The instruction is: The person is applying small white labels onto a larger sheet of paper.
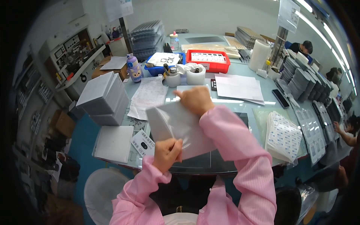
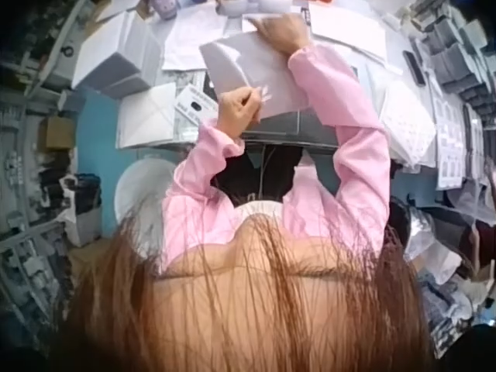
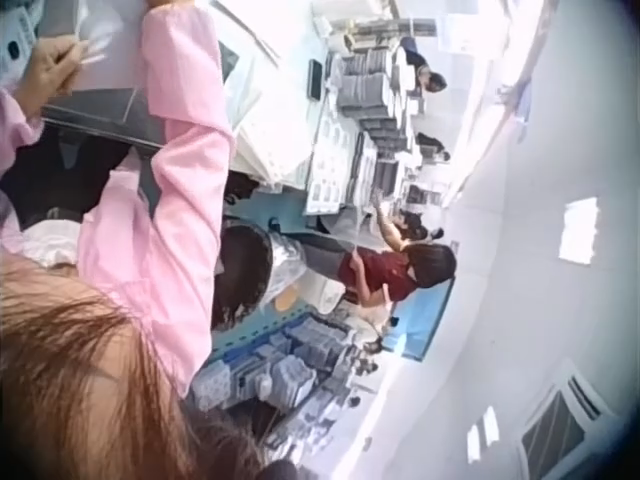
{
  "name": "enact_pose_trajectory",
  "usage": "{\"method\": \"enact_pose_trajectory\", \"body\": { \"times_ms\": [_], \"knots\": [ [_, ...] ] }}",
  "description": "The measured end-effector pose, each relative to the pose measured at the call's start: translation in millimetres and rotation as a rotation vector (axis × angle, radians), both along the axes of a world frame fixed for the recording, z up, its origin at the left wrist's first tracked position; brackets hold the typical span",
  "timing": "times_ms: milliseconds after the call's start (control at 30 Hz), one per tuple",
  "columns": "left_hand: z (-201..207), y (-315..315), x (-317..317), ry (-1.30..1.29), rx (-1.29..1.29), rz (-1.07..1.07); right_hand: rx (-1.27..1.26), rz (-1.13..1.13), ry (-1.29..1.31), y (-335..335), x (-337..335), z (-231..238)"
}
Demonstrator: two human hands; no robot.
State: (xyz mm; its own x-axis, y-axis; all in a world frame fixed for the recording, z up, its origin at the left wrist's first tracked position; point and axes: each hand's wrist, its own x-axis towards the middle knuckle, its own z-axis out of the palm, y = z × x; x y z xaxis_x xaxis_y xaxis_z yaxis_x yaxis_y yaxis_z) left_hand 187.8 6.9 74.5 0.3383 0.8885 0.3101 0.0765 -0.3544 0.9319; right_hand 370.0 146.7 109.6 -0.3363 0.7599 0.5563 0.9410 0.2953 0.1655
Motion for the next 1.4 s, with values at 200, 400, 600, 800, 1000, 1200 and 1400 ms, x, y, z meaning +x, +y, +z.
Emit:
{"method": "enact_pose_trajectory", "body": {
  "times_ms": [200,400,600,800,1000,1200,1400],
  "knots": [
    [8.5,-63.3,-69.4,-0.006,-0.208,-0.003,-0.091,-0.082,0.384,30.7,32.7,15.0],
    [-46.9,-155.7,-242.0,0.891,0.026,0.854,0.240,-0.534,0.100,49.6,201.0,26.5],
    [-307.7,-272.9,-466.8,1.428,-0.153,1.206,0.188,-0.259,1.034,18.7,219.1,-25.7],
    [-361.5,-257.7,-448.7,1.368,-0.566,0.913,0.117,-0.202,1.621,0.2,126.4,-107.1],
    [-341.8,-215.8,-413.5,1.607,-0.927,0.512,-0.368,0.479,2.171,-28.2,124.3,-148.0],
    [-179.9,-109.4,-257.1,0.698,-0.700,0.469,-0.526,1.073,2.313,-24.8,112.9,-144.3],
    [-125.6,-81.3,-26.4,-0.090,-0.857,-0.514,-0.532,1.151,2.499,-38.4,95.5,-133.5]
  ]
}}
